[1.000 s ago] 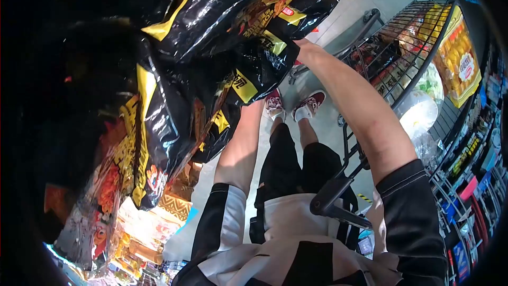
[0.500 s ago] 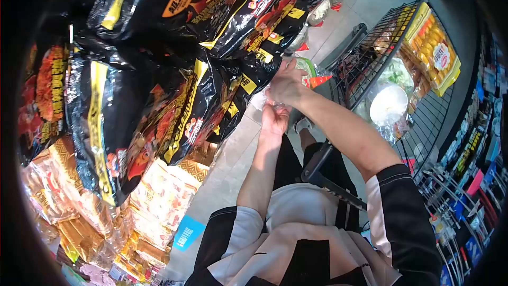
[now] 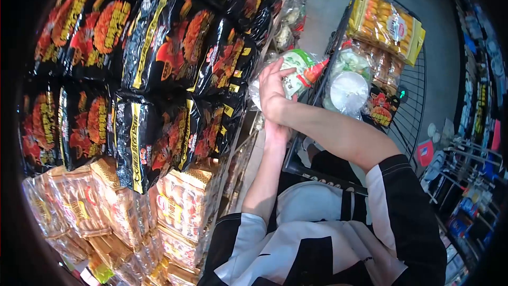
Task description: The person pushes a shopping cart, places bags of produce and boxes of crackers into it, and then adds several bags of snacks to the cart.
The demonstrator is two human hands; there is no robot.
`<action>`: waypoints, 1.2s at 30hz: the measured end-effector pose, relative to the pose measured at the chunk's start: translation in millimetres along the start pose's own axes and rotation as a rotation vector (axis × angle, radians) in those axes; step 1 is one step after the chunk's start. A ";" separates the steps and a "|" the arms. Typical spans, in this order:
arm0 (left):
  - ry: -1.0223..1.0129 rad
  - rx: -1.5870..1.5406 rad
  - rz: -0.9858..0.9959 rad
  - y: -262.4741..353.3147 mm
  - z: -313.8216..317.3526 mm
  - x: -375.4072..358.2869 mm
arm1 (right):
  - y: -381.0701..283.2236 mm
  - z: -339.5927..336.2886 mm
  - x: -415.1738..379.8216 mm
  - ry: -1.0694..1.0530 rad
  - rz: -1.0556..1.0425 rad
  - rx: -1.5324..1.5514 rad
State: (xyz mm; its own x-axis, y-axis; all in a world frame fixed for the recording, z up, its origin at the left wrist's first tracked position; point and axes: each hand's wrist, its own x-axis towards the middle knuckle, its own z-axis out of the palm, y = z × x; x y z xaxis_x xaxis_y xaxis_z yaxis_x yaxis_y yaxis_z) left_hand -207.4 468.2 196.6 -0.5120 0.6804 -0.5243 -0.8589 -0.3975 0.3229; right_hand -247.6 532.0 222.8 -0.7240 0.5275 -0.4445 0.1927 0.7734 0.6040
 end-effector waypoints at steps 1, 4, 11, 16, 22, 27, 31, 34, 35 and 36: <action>-0.003 0.103 0.003 6.3 24.8 -11.6 | 1.7 -4.2 -2.5 0.017 0.034 0.045; 0.015 0.399 0.011 21.9 91.4 -35.7 | 16.4 -17.3 -14.1 0.073 0.139 0.178; -0.434 0.224 -0.010 -2.5 113.1 -20.3 | 126.2 -20.2 -80.9 0.523 0.450 0.340; -0.346 0.268 -0.086 -34.1 138.4 -10.3 | 226.4 19.5 -147.6 0.414 0.419 0.963; -0.565 0.731 0.106 -110.2 185.8 -44.1 | 232.3 139.4 -222.5 0.900 0.687 1.314; -0.705 1.153 0.063 -164.8 150.2 -9.4 | 182.3 214.9 -233.3 0.993 0.934 1.851; -0.706 1.485 0.185 -192.5 109.7 7.3 | 148.0 264.1 -230.9 0.838 1.030 1.997; -0.729 1.610 0.162 -197.4 85.3 15.0 | 110.8 298.7 -210.2 0.786 1.086 2.090; -0.732 1.622 0.153 -199.7 77.2 20.7 | 102.4 304.7 -205.3 0.744 1.100 2.086; -0.726 1.649 0.175 -200.8 71.2 25.2 | 97.2 309.7 -201.3 0.701 1.109 2.080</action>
State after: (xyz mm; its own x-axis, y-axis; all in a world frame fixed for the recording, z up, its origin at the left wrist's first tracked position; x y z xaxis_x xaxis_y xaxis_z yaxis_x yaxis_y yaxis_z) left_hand -47.0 609.0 174.6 -0.0907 0.9865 -0.1366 0.3217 0.1589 0.9334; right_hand 121.9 609.9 166.1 0.1091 0.9869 -0.1187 0.2789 -0.1450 -0.9493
